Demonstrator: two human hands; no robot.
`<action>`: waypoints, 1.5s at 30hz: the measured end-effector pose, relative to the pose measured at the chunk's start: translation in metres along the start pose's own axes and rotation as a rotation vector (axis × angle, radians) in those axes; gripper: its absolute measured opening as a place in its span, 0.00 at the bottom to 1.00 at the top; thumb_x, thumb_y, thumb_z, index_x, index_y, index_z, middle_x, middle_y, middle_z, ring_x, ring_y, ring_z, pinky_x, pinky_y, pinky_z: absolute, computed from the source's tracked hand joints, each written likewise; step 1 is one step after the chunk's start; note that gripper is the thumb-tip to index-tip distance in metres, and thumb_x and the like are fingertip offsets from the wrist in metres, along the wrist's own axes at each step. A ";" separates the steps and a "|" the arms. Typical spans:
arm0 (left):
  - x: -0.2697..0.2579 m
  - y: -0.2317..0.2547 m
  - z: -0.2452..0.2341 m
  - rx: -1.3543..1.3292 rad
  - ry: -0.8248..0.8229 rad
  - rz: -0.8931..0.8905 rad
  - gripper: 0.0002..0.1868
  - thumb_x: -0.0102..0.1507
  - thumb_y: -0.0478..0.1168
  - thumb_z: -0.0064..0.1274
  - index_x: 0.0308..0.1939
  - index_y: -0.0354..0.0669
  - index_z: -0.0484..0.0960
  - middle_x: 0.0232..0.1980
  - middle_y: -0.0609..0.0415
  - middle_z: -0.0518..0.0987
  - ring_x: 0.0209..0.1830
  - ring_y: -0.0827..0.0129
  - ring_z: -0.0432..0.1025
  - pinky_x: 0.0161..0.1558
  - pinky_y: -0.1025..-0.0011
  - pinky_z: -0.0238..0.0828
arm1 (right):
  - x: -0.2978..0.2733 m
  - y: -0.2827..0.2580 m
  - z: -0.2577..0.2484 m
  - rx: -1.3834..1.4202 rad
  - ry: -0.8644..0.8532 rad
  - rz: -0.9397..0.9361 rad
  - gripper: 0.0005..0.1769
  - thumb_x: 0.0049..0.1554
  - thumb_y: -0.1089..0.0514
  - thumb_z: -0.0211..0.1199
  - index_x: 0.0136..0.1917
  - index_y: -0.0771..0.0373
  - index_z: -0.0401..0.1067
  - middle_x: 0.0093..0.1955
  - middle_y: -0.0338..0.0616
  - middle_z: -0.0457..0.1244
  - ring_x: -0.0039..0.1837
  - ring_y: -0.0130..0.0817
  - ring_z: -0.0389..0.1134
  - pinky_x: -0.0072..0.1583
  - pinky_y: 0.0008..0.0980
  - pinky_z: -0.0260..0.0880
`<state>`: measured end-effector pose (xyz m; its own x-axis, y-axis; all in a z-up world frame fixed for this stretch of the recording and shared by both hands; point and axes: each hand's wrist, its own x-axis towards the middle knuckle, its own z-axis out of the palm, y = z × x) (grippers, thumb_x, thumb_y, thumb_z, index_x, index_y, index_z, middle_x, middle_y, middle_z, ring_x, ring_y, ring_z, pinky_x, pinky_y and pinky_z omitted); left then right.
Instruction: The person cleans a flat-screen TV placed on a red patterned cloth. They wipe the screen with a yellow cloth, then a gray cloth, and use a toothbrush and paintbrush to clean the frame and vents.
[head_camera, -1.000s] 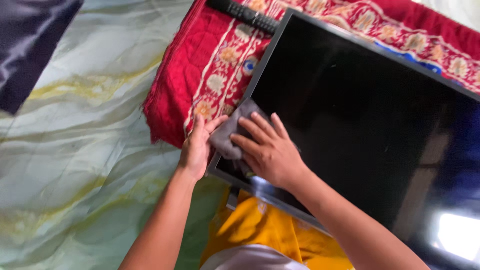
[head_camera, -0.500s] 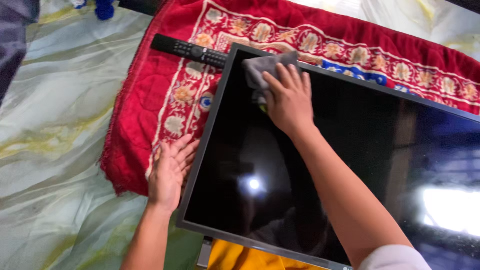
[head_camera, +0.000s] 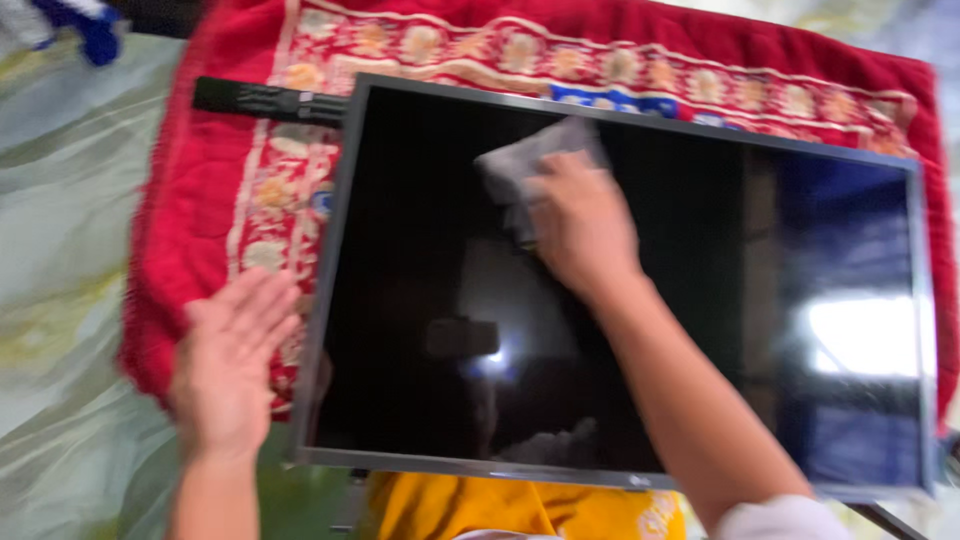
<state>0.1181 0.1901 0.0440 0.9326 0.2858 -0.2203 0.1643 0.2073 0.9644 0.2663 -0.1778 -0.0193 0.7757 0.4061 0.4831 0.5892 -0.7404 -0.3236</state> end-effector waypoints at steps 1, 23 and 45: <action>-0.006 0.007 0.004 0.013 -0.015 0.029 0.41 0.73 0.62 0.26 0.72 0.26 0.63 0.71 0.31 0.71 0.73 0.47 0.67 0.73 0.52 0.60 | 0.002 -0.010 0.008 -0.014 0.047 0.010 0.12 0.57 0.62 0.60 0.55 0.63 0.73 0.63 0.57 0.64 0.66 0.58 0.65 0.68 0.52 0.63; -0.083 -0.072 0.219 0.154 -0.323 0.050 0.22 0.72 0.39 0.42 0.67 0.30 0.71 0.66 0.39 0.77 0.67 0.57 0.74 0.66 0.63 0.73 | -0.143 0.024 -0.103 -0.149 0.049 0.288 0.10 0.58 0.63 0.64 0.55 0.61 0.74 0.55 0.48 0.65 0.60 0.48 0.66 0.60 0.49 0.63; -0.122 -0.095 0.320 0.227 -0.511 -0.052 0.16 0.71 0.38 0.43 0.61 0.37 0.75 0.57 0.45 0.82 0.56 0.64 0.79 0.56 0.67 0.78 | -0.291 0.074 -0.246 -0.173 -0.226 0.750 0.18 0.50 0.65 0.64 0.55 0.61 0.75 0.52 0.53 0.65 0.59 0.56 0.64 0.60 0.49 0.65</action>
<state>0.0911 -0.1638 0.0259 0.9491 -0.2209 -0.2244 0.2270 -0.0140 0.9738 0.0290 -0.4825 0.0165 0.9890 -0.1478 0.0042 -0.1366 -0.9240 -0.3571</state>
